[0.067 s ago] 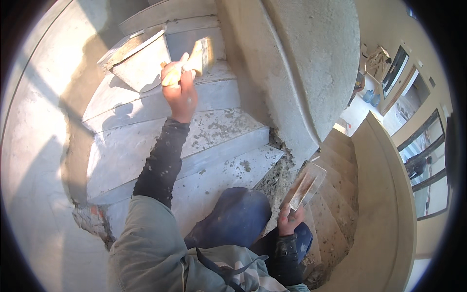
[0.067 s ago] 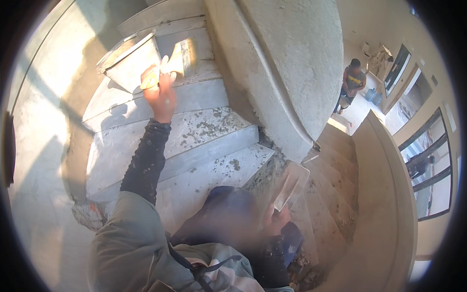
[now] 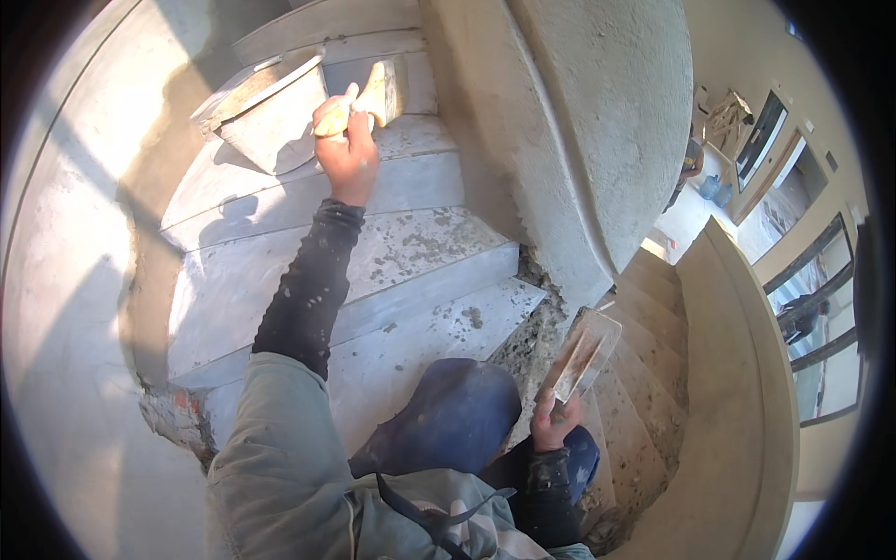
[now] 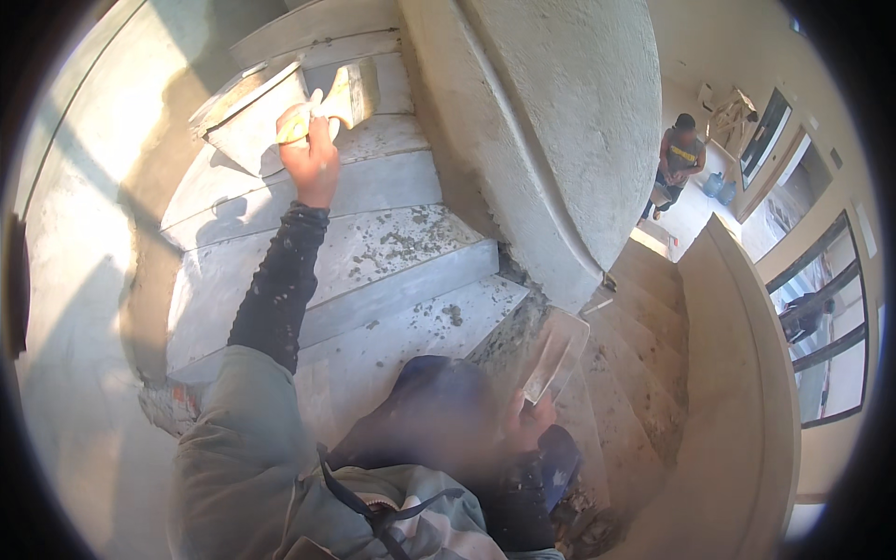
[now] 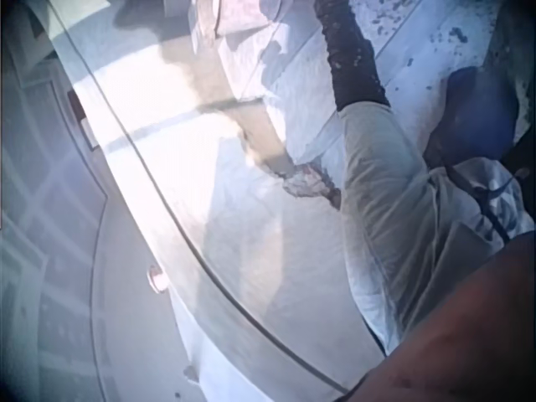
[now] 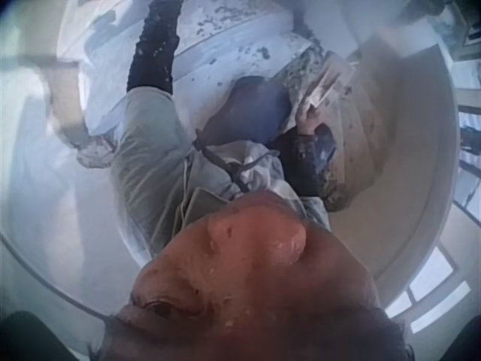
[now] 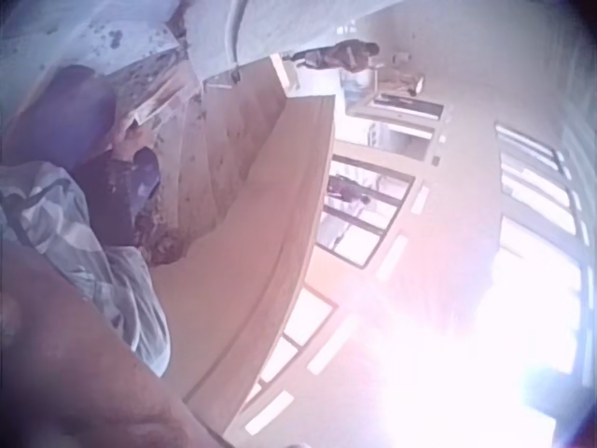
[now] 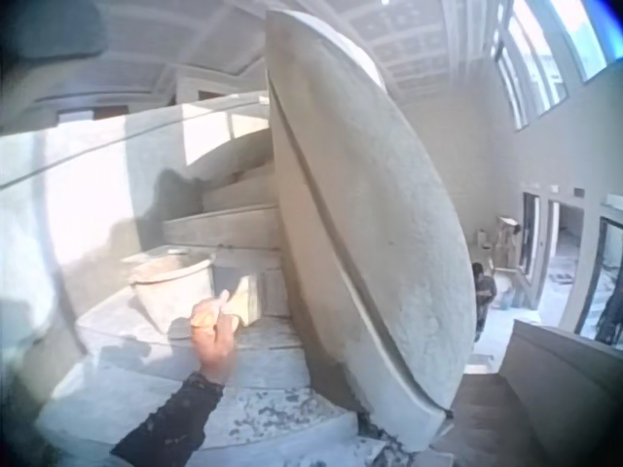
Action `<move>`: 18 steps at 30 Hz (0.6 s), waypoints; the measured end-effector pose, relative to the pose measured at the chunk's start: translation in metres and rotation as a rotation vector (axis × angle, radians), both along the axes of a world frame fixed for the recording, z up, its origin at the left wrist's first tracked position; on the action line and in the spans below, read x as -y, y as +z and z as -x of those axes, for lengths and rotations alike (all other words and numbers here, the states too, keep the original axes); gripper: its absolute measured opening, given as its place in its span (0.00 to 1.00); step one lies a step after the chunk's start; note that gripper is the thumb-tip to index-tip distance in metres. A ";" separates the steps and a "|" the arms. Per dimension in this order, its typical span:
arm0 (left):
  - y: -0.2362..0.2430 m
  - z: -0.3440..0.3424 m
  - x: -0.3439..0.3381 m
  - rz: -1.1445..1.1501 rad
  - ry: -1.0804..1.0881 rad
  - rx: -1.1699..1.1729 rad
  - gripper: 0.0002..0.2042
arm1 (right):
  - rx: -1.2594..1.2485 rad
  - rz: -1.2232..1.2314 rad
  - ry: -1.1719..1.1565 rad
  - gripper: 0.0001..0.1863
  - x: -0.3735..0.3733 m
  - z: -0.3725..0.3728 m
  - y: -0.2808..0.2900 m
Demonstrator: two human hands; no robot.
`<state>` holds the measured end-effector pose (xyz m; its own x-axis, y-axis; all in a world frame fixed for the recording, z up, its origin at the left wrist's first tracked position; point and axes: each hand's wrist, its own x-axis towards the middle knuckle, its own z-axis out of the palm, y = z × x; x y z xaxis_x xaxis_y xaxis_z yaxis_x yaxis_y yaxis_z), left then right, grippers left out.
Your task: The person applies plaster to the side of a spiral concrete staircase using a trowel and a brush, then mixes more plaster in a bucket.
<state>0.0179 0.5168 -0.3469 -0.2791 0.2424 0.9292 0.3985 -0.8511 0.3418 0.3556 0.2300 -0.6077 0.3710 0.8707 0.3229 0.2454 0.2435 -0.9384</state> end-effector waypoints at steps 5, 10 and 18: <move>0.025 -0.014 -0.066 0.300 -0.131 0.087 0.07 | 0.166 0.007 -0.052 0.16 -0.003 -0.011 -0.022; -0.001 -0.028 -0.051 0.515 -0.075 0.009 0.07 | -0.120 0.019 -0.036 0.16 -0.002 -0.004 0.004; 0.023 -0.011 0.085 0.346 -0.255 0.281 0.05 | -0.111 -0.030 0.026 0.11 0.002 -0.004 0.011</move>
